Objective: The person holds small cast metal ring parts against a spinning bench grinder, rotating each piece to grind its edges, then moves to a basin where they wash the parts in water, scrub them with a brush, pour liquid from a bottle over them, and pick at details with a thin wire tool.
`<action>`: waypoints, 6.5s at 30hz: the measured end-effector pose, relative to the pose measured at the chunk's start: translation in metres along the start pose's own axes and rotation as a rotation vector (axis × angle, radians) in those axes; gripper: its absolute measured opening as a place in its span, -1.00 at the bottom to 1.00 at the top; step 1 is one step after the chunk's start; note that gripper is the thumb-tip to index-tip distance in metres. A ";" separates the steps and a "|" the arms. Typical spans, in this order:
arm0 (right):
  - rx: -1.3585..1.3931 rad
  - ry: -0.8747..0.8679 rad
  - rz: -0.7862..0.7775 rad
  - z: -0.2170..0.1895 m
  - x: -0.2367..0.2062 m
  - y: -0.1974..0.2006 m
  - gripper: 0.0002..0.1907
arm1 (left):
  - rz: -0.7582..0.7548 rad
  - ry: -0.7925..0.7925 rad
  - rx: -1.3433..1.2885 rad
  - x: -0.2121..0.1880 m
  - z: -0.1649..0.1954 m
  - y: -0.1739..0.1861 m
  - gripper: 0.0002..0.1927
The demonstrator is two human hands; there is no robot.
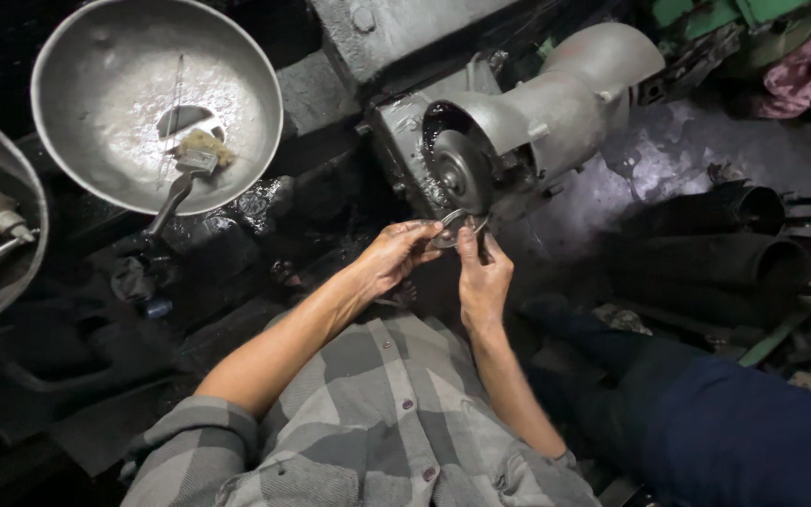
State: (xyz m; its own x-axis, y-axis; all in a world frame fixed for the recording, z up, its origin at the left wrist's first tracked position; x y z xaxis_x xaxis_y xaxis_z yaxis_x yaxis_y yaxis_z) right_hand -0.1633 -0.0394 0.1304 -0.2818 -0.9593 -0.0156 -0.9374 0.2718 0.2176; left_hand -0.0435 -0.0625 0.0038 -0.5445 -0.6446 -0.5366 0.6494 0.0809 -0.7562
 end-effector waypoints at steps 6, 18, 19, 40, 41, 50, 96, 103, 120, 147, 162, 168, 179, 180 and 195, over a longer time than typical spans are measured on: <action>0.453 -0.141 -0.066 0.044 0.012 -0.011 -0.50 | 0.016 -0.051 -0.072 -0.010 0.012 0.006 -0.86; 0.628 -0.343 -0.135 0.083 0.017 -0.021 -0.29 | 0.050 -0.082 -0.129 -0.037 0.015 -0.012 -0.79; 0.654 -0.349 -0.145 0.084 0.018 -0.022 -0.29 | 0.050 -0.087 -0.130 -0.038 0.017 -0.014 -0.78; 0.693 -0.277 -0.076 0.029 0.003 -0.017 -0.40 | 0.010 -0.074 -0.066 -0.038 0.035 -0.024 -0.78; 0.692 -0.266 -0.064 0.024 0.001 -0.017 -0.41 | 0.003 -0.064 -0.069 -0.036 0.035 -0.024 -0.79; 0.670 -0.213 0.053 0.011 0.001 -0.017 -0.61 | 0.004 0.021 -0.120 -0.012 0.022 -0.020 -0.83; 0.732 -0.051 0.023 0.011 0.005 0.017 -0.63 | -0.127 -0.012 -0.123 0.019 -0.016 -0.040 -0.83; 0.675 -0.051 0.043 0.016 0.007 0.000 -0.73 | -0.090 -0.071 -0.120 0.012 0.000 -0.026 -0.82; 0.794 -0.229 0.015 0.072 0.016 -0.021 -0.42 | 0.038 -0.090 -0.132 -0.007 0.012 0.008 -0.88; 1.109 -0.520 -0.307 0.088 0.039 -0.067 -0.53 | 0.039 -0.251 -0.225 -0.045 0.026 -0.035 -0.82; 0.397 -0.272 -0.157 0.054 -0.012 0.003 -0.59 | 0.080 -0.211 0.452 -0.064 0.020 -0.020 -0.77; 0.552 -0.312 -0.135 0.052 -0.004 0.025 -0.62 | 0.029 -0.103 0.345 -0.041 0.013 -0.028 -0.79; 0.772 -0.277 0.034 0.063 0.011 0.004 -0.62 | 0.047 -0.038 0.028 -0.010 0.012 -0.026 -0.81; 0.762 -0.261 0.010 0.064 0.011 0.002 -0.62 | 0.056 -0.029 0.017 -0.011 0.011 -0.024 -0.81; 0.814 -0.407 -0.078 0.085 0.019 -0.025 -0.56 | 0.124 -0.058 -0.070 -0.028 0.024 -0.017 -0.79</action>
State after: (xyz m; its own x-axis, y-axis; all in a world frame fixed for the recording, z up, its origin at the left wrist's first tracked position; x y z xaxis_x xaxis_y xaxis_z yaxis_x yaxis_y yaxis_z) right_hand -0.1629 -0.0575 0.0420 -0.1173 -0.9185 -0.3777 -0.7679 0.3250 -0.5519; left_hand -0.0267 -0.0646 0.0409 -0.4294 -0.6690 -0.6067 0.6701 0.2144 -0.7107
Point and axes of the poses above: each hand's wrist, its own x-axis towards the middle knuckle, its own y-axis out of the back of the hand, z = x × y, the point moved 9 cm from there along x, towards the middle knuckle, and after that the axes turned 4 degrees about y, right-handed, at the moved point
